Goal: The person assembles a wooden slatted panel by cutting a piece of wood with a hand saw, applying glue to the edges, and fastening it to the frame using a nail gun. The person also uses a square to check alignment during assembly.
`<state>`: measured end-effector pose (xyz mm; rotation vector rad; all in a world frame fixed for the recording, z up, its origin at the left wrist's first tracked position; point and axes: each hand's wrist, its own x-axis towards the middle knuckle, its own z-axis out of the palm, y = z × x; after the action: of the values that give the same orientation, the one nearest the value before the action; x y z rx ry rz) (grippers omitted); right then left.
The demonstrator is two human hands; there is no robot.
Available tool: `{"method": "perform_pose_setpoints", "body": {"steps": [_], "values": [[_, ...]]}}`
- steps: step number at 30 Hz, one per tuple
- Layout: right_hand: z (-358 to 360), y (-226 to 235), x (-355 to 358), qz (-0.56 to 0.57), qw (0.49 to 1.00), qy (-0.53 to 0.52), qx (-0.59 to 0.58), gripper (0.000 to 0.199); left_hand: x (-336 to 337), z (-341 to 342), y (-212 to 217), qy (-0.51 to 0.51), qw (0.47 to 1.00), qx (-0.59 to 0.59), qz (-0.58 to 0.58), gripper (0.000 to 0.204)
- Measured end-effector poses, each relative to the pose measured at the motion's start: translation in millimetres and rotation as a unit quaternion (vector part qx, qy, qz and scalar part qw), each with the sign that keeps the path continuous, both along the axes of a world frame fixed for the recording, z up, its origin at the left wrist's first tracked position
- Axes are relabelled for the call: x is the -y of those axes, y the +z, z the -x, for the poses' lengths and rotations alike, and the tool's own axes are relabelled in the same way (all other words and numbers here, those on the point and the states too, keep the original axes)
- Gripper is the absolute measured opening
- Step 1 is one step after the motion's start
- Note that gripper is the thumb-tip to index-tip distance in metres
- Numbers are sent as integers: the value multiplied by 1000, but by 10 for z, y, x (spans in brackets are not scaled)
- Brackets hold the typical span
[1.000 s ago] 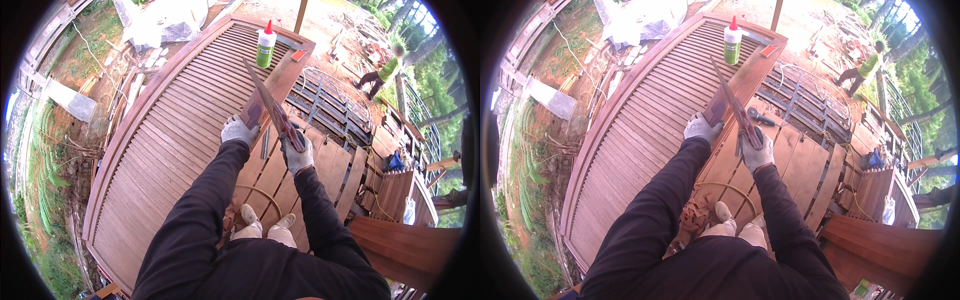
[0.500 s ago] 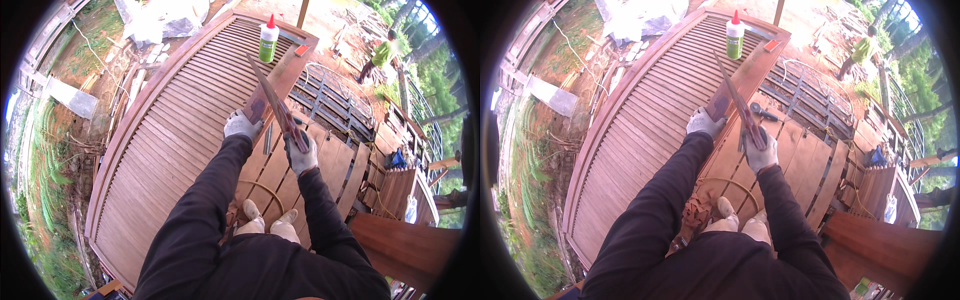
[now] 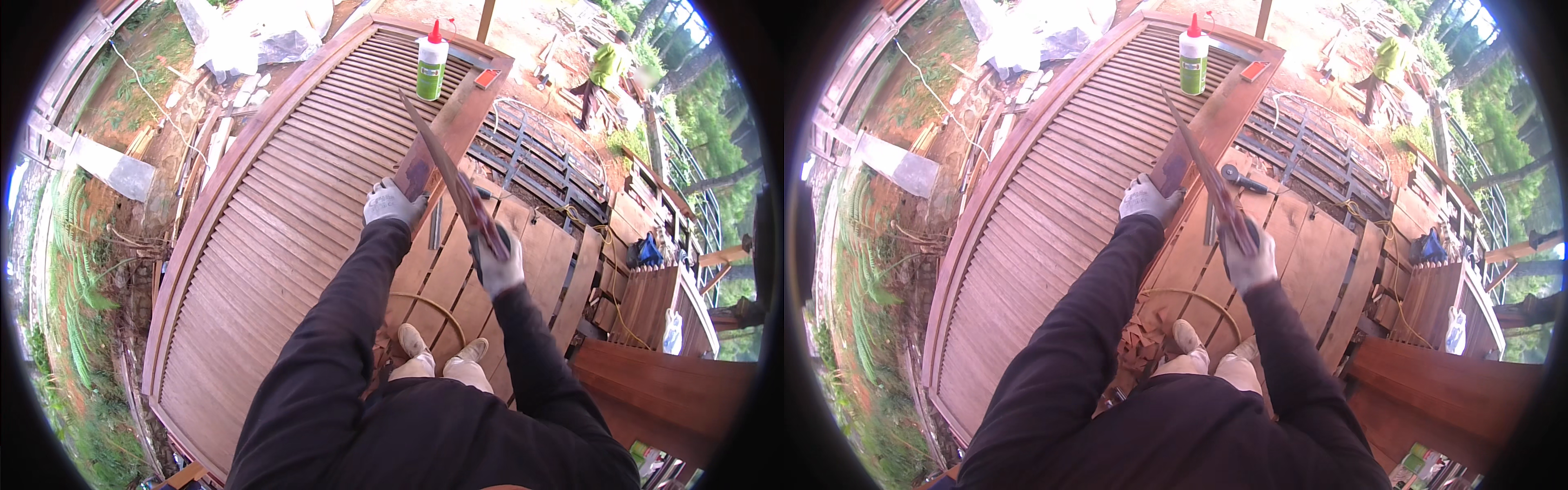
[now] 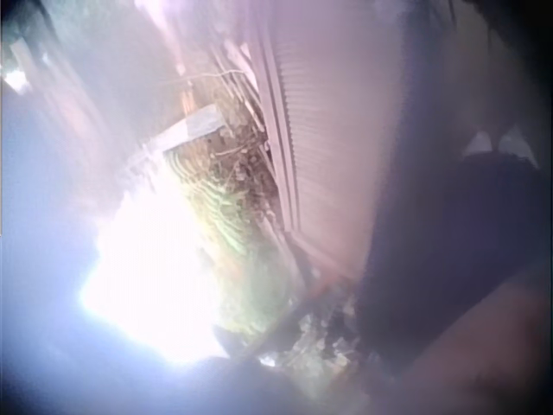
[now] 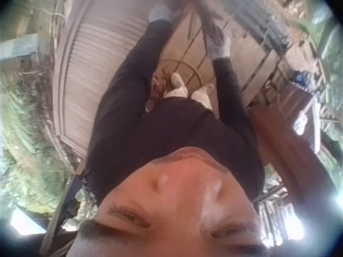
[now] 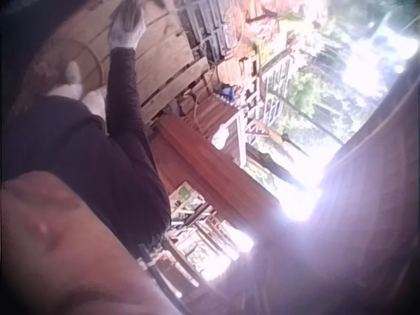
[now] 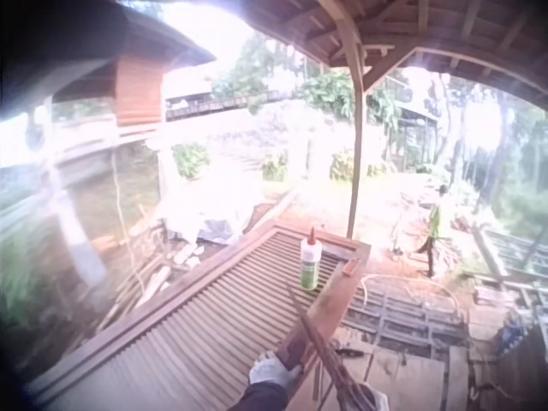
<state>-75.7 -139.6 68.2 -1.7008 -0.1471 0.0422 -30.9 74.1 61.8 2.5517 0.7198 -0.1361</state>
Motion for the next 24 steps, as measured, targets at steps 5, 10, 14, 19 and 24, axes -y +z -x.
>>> {"method": "perform_pose_setpoints", "body": {"steps": [5,10,14,19,24], "values": [[968,153,555,66,994,-24,-81,10,-30,37,19,9,1000,-9,-5,80],[-2,81,20,4,997,-16,-78,16,14,23,-52,0,1000,17,-9,77],[-164,59,-206,88,995,-4,53,17,35,35,31,10,1000,24,4,77],[1161,-143,713,96,994,-37,-43,7,8,49,-4,8,1000,0,1,79],[330,-147,193,72,997,-1,-8,11,-1,31,1,2,1000,5,-10,80]]}}
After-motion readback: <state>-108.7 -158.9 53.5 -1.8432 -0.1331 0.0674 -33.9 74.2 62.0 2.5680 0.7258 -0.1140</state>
